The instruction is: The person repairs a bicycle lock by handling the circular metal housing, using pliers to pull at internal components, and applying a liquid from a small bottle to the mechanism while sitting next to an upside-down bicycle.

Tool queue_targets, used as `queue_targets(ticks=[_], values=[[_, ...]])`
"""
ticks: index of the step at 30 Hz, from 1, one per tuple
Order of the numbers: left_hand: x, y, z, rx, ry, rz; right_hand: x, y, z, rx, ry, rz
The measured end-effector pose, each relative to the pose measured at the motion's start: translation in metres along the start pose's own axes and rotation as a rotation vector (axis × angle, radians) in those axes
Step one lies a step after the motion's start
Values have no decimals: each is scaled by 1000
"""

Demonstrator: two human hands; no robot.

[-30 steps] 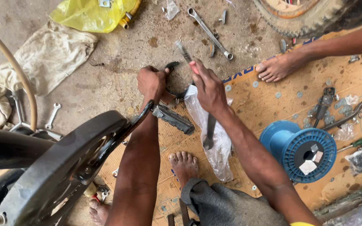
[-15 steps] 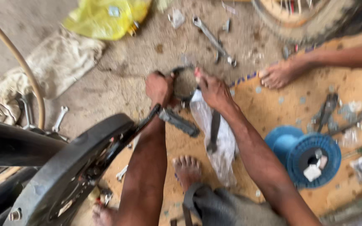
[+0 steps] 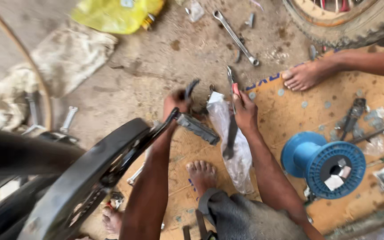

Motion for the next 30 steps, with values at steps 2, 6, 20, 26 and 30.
queue_targets(ticks=[2, 6, 20, 26, 30], values=[[-4, 3, -57, -53, 2, 243, -2, 9, -5, -29, -37, -145], [-15, 9, -175, -59, -58, -159, -31, 77, -23, -460, -179, -57], [-58, -257, -481, 512, -172, 547, -61, 385, -348, -1019, 473, -496], [-81, -298, -544, 744, -248, 587, 48, 395, -388, -1059, 815, -453], [-135, -252, -528, 602, -467, 152, 87, 339, -361, -658, 793, -139]])
Point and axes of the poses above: each hand's wrist, its own z-axis towards the middle knuckle, its own x-axis out of the palm, y = z × x, the point moved 10 cm from there along z, towards the middle knuckle, and after that the axes turned 14 degrees about y, right-handed, at the moved point
